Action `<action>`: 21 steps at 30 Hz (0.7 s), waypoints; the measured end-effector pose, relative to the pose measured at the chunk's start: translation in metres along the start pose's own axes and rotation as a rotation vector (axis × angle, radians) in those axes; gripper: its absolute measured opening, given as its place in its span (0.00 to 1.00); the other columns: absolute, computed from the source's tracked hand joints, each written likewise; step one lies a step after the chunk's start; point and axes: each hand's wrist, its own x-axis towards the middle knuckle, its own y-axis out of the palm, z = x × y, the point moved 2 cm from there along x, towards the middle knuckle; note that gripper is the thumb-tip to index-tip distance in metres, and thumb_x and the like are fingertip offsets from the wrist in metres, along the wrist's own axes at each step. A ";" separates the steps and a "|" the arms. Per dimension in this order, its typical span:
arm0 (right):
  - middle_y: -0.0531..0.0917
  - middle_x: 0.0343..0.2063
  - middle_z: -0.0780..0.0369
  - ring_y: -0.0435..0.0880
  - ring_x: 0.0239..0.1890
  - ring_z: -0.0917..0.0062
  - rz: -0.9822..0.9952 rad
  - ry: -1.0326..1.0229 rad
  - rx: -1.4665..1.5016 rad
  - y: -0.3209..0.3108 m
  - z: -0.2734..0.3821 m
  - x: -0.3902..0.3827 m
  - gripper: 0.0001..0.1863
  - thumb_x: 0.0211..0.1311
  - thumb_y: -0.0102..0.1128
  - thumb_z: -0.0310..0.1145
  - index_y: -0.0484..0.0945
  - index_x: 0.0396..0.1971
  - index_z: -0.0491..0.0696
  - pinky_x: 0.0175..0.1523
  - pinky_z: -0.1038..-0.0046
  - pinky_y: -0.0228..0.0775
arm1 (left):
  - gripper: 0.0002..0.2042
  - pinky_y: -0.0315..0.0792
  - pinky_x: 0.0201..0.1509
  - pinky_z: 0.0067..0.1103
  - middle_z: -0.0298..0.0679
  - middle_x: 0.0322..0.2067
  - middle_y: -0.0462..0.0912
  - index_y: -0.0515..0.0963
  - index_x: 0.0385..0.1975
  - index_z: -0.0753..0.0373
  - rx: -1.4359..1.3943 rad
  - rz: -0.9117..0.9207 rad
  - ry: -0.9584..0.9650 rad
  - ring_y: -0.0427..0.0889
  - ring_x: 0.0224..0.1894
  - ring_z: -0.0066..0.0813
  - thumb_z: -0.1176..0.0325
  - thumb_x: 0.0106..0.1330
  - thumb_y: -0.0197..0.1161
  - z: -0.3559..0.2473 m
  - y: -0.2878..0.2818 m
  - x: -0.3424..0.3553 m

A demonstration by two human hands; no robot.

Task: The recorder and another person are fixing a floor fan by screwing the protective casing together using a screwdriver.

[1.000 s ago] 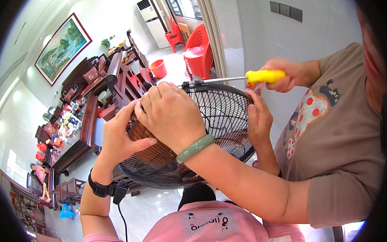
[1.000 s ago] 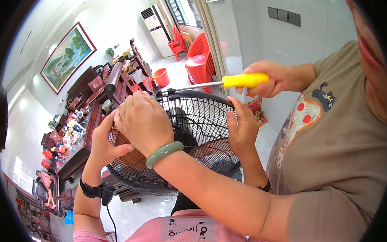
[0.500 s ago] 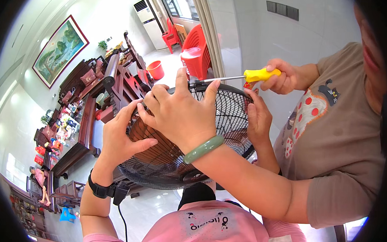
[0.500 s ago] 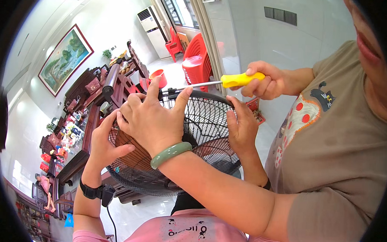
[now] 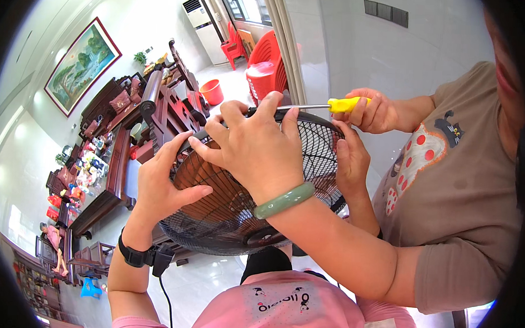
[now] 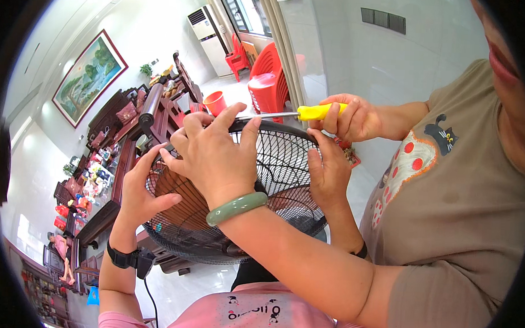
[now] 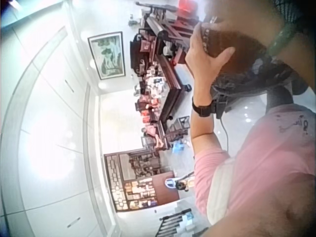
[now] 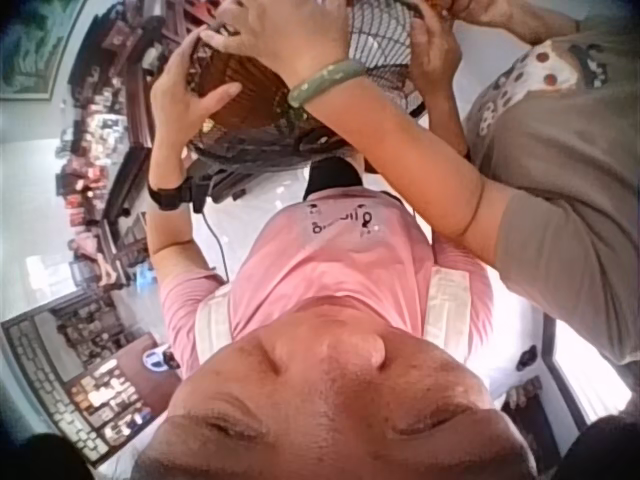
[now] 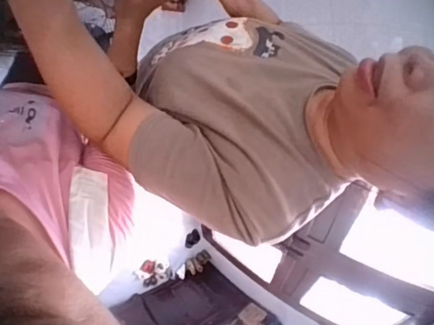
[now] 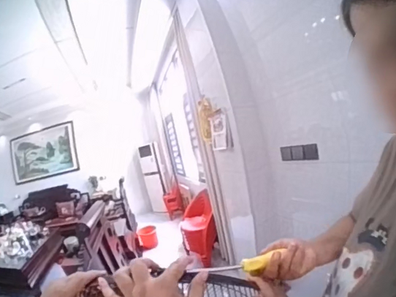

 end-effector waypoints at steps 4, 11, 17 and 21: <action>0.75 0.49 0.65 0.79 0.51 0.58 0.001 0.207 0.144 -0.008 -0.009 0.001 0.18 0.67 0.61 0.52 0.79 0.55 0.69 0.54 0.46 0.77 | 0.48 0.79 0.51 0.30 0.47 0.48 0.85 0.71 0.65 0.61 0.002 0.023 -0.035 0.87 0.47 0.44 0.46 0.43 0.83 0.001 0.000 0.003; 0.76 0.47 0.65 0.80 0.48 0.58 -0.020 0.005 0.086 0.010 -0.018 0.002 0.13 0.71 0.57 0.50 0.81 0.53 0.73 0.50 0.53 0.79 | 0.48 0.79 0.48 0.30 0.47 0.47 0.85 0.72 0.64 0.61 0.011 -0.002 0.016 0.87 0.45 0.42 0.45 0.42 0.82 0.005 0.003 0.006; 0.76 0.48 0.67 0.79 0.50 0.61 -0.027 -0.108 0.066 0.011 -0.012 0.004 0.15 0.70 0.59 0.48 0.81 0.54 0.75 0.48 0.54 0.79 | 0.48 0.79 0.48 0.30 0.47 0.47 0.85 0.72 0.64 0.61 -0.010 0.008 -0.041 0.87 0.44 0.41 0.45 0.41 0.83 0.006 0.005 0.002; 0.77 0.48 0.69 0.77 0.54 0.68 0.028 0.056 0.077 0.009 -0.014 0.004 0.16 0.69 0.59 0.45 0.80 0.55 0.76 0.49 0.54 0.77 | 0.48 0.79 0.47 0.29 0.46 0.47 0.85 0.73 0.64 0.62 -0.033 0.017 -0.064 0.87 0.44 0.40 0.46 0.41 0.83 0.007 0.006 0.000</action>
